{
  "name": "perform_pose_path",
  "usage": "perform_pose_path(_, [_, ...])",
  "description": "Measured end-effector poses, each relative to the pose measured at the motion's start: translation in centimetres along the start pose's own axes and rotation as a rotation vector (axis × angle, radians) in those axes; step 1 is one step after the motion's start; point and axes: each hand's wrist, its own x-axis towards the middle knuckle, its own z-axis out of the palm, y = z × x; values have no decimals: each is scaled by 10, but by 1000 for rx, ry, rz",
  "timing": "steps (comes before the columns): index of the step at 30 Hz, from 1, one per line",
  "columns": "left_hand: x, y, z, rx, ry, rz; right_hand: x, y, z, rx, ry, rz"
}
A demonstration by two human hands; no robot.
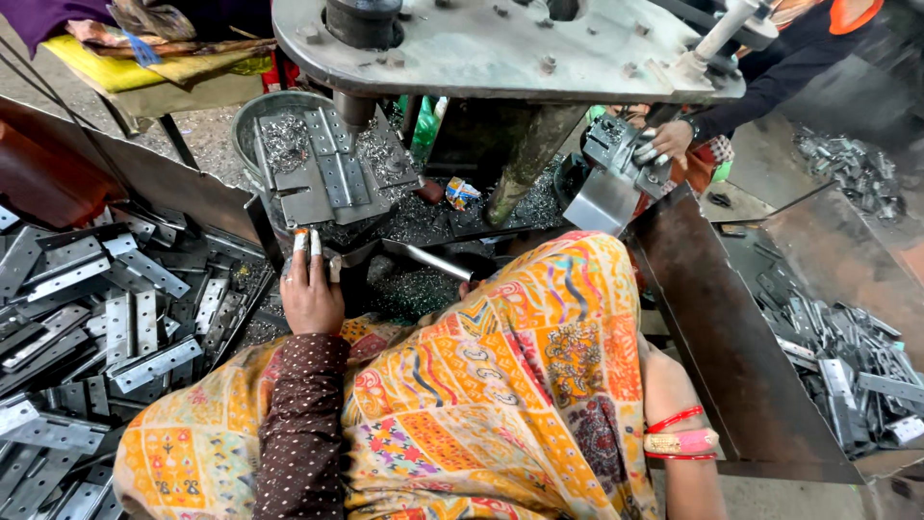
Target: The person picks up metal brackets from a bin and places them one by one into a punch press machine to process them, then tosses the finished brackets into a container.
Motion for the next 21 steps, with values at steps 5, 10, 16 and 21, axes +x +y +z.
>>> perform_pose_path(5, [-4,3,-9,6,-34,-56,-10,-7,-11,-12,43,-22])
perform_pose_path(10, [-1,2,-26,66,10,-42,-16,-24,-31,-243,236,-116])
perform_pose_path(16, [7,19,-72,49,61,-28,-22,-85,-94,-145,586,-333])
perform_pose_path(21, [31,38,-132,110,50,5,-15,-140,-125,9,645,-600])
